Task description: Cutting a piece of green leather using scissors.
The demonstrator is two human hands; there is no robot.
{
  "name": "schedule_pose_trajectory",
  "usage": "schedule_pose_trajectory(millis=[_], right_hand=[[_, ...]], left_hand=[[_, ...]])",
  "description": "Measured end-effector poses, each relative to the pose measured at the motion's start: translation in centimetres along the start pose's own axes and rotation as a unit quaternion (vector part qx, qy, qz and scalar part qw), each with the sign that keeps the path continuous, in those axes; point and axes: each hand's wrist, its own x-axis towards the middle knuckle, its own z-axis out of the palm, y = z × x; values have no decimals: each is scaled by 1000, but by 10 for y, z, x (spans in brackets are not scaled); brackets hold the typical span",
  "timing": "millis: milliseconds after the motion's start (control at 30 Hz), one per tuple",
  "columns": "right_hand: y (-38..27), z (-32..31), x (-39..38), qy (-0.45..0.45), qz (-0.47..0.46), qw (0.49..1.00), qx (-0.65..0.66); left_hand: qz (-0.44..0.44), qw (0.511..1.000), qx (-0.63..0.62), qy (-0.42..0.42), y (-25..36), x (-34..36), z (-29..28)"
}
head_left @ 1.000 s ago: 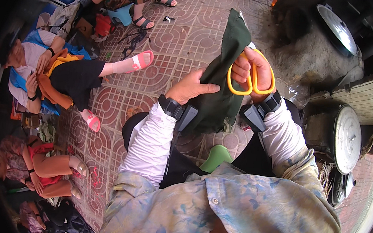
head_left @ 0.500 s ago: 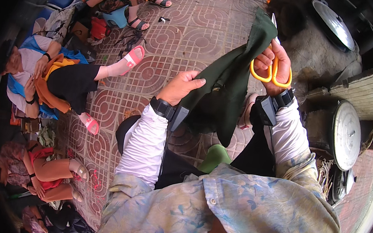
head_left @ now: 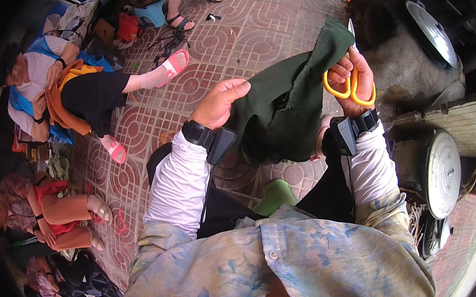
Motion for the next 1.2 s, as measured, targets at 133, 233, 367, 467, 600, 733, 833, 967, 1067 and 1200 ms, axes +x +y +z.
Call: schedule_pose_trajectory(millis=[133,233,367,467,600,733,833,967,1067,1200], right_hand=[[0,-2,0,13,3,1000,0],[0,-3,0,17,0,1000,4],[-1,-1,0,4,1,1000,-5],[-2,-2,0,3,-5,1000,-9],[0,1,-1,2,2,1000,-9],[4,-1,1,-42,23,999,-13],[7,1,0,-59,21,997,-38],[12,2,0,-61,20,996,-65],[16,7,-1,-59,32,996,-64],[18,5,0,-39,33,996,-69]], left_hand=[[-8,999,-32,15,-2,0,-3],[-14,999,-40,23,4,-4,5],[-33,999,-36,-17,4,-1,-2],[-26,999,-31,-27,3,1,1],[-24,1000,17,10,-2,5,-1],[13,990,123,62,-9,10,-3],[16,969,209,132,-17,14,2],[103,906,371,175,-22,17,20],[151,893,372,204,-17,18,36],[196,900,340,188,-15,18,44]])
